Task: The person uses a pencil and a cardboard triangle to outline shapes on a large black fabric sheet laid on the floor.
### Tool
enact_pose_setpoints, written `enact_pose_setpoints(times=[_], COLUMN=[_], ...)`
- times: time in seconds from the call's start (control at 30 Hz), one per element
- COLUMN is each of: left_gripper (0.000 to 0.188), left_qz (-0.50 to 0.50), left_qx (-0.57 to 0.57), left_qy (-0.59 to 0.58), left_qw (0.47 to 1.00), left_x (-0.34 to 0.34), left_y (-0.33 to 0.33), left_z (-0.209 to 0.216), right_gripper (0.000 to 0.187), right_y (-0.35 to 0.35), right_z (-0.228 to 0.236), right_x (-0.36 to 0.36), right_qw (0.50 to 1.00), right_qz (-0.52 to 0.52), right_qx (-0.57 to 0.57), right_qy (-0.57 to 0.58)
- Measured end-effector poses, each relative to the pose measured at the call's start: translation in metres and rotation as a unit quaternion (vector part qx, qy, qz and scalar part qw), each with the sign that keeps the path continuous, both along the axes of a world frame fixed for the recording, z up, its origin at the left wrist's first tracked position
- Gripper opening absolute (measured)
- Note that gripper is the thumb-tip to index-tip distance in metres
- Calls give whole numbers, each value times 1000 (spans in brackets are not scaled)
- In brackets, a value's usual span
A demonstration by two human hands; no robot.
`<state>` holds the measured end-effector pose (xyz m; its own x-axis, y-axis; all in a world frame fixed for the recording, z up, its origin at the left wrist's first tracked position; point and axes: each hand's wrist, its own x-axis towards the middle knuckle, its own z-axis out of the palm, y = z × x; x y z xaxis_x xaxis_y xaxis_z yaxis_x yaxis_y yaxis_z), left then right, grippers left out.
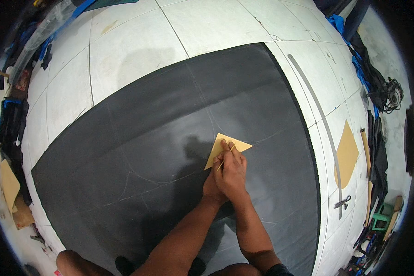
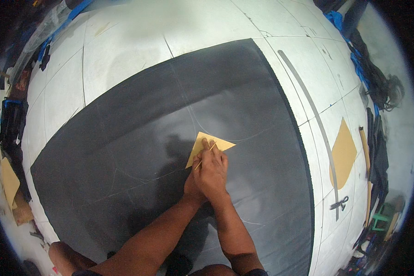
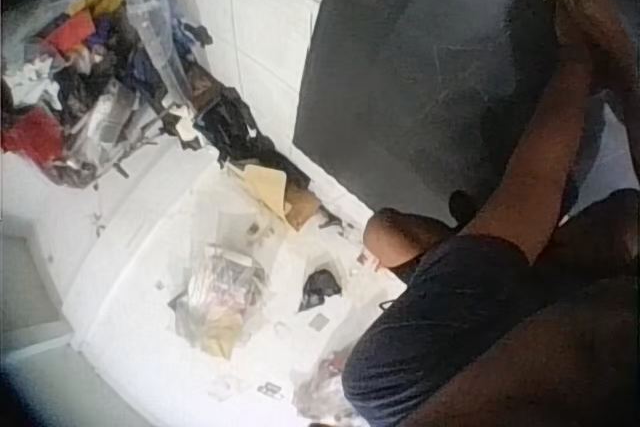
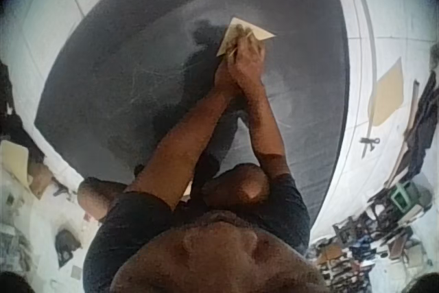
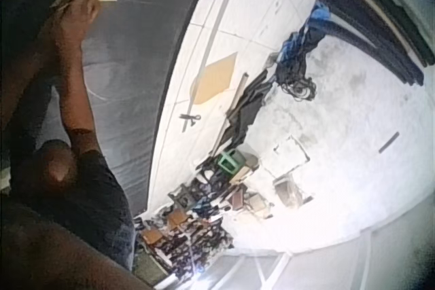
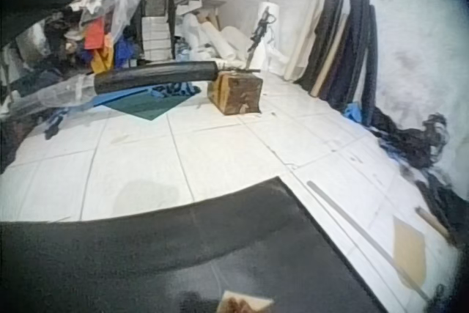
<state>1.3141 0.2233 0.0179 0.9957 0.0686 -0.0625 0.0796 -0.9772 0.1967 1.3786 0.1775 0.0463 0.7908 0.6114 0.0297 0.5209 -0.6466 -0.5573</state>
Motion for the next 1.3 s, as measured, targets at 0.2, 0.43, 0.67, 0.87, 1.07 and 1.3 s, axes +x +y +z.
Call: enact_pose_setpoints(times=[0.2,0.43,0.67,0.87,1.07,1.3], left_gripper=[76,75,71,58,58,59], left_qz=[11,48,58,35,79,64], left_qx=[-12,-159,-205,-169,-221,-226], left_qy=[-18,-31,85,-44,-84,-54], left_qw=[1000,986,973,984,968,970], left_x=[3,4,11,-4,5,3], left_y=[-7,-3,-2,4,-9,-4], left_z=[-3,3,12,-7,-8,-11], right_gripper=[51,32,27,22,16,18], right_y=[-5,-13,-10,5,-7,-2], right_z=[-3,27,31,25,25,25], right_x=[3,31,44,42,48,46], right_qw=[999,991,970,958,960,960], right_qz=[12,-14,148,230,218,238], right_qx=[-1,128,70,101,79,54], right_qy=[-29,31,179,138,156,138])
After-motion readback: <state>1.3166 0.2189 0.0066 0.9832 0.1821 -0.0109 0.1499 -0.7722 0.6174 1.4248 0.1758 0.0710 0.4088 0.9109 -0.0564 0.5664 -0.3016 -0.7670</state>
